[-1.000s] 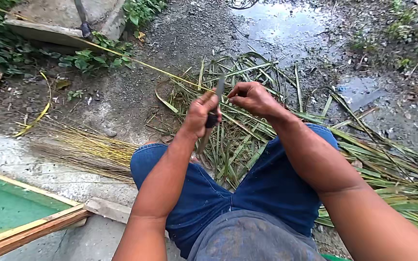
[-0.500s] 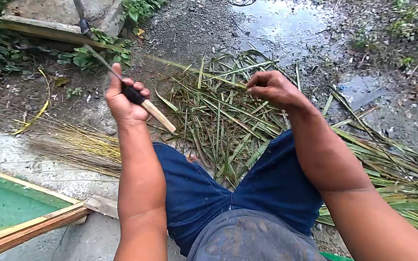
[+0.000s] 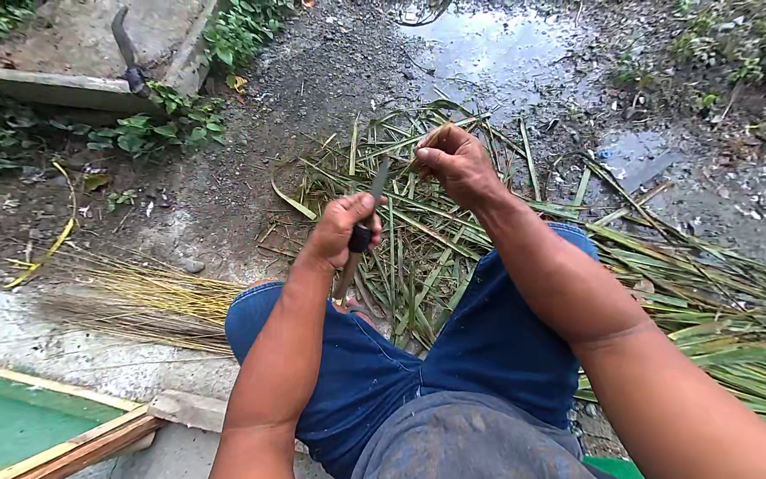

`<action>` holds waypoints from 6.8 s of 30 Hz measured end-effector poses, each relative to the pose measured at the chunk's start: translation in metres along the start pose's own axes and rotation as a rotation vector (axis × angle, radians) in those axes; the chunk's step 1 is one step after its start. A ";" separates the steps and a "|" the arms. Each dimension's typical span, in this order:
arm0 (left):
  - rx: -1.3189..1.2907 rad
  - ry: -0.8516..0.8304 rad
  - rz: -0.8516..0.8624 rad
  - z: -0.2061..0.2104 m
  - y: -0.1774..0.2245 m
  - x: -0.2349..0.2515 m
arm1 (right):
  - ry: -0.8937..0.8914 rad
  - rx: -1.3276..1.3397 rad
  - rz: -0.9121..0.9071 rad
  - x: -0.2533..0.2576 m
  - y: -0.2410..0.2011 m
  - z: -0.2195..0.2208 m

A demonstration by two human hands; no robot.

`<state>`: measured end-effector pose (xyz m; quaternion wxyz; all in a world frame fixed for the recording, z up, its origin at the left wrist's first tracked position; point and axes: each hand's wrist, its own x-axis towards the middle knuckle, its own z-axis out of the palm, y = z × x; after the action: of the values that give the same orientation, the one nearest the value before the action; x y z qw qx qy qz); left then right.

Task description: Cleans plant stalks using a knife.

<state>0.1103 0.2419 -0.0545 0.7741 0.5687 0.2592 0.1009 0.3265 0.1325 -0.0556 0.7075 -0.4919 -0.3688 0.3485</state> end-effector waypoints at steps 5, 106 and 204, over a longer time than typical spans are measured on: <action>-0.265 -0.008 0.029 0.020 -0.018 0.016 | -0.021 0.104 0.069 -0.005 0.010 0.011; -0.436 0.291 0.343 -0.024 0.025 0.028 | -0.065 0.315 0.144 -0.019 -0.024 0.007; 1.836 -0.166 -0.655 -0.038 -0.067 0.045 | 0.263 -0.288 -0.190 -0.004 -0.045 -0.060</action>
<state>0.1192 0.2709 -0.1384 0.0357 0.8552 0.3268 -0.4006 0.3826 0.0907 -0.0281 0.7017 -0.5921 -0.3640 0.1570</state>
